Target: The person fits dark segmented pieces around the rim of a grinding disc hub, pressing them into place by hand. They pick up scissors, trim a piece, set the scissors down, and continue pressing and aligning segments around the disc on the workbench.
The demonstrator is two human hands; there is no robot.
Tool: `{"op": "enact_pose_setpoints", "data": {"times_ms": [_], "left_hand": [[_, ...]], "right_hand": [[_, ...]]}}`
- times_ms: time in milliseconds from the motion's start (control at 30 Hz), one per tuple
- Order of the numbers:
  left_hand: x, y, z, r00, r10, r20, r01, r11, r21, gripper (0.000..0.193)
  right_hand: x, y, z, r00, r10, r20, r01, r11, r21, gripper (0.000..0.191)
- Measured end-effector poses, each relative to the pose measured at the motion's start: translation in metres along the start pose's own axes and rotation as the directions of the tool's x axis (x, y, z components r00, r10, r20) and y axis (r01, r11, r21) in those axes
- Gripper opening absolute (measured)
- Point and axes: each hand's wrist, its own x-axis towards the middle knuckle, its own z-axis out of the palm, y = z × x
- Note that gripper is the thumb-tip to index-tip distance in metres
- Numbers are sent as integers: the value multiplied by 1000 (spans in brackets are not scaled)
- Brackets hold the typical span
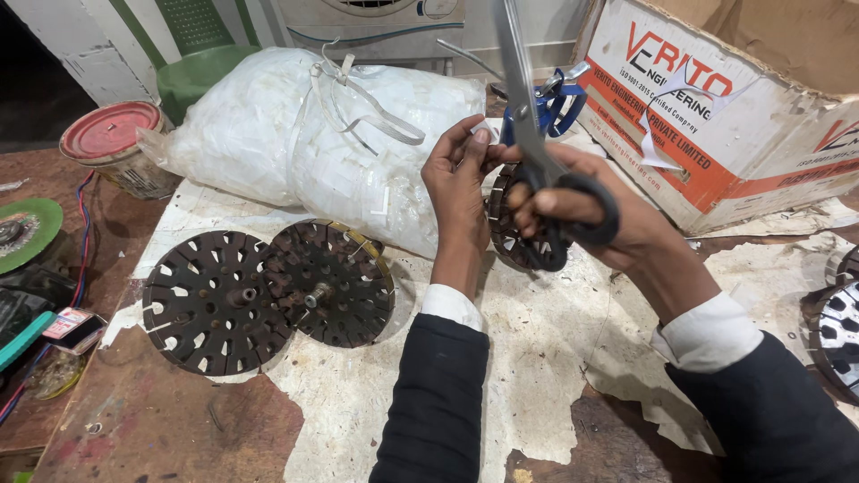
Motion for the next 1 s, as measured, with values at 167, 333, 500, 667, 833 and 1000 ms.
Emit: {"op": "enact_pose_setpoints", "data": {"times_ms": [167,333,500,667,833,1000], "left_hand": [[8,2,-6,1000,-21,-5,20,991,-135,28],[12,7,-17,997,-78,13,78,954,-288,27],[18,7,-21,997,-29,69,56,902,-428,26],[23,7,-24,998,-54,14,54,895,-443,25],[19,11,-32,999,-24,25,33,898,-439,21],[21,13,-33,1000,-25,4,24,918,-396,15]], "right_hand": [[4,9,12,995,100,-9,-100,993,-62,65],[0,21,19,982,99,160,-130,973,193,76],[-2,28,23,938,117,325,-220,928,301,99],[-3,32,16,910,142,390,-253,935,250,111],[-4,41,5,864,186,468,-338,902,267,109],[-2,47,-3,854,203,480,-351,905,242,106]]}}
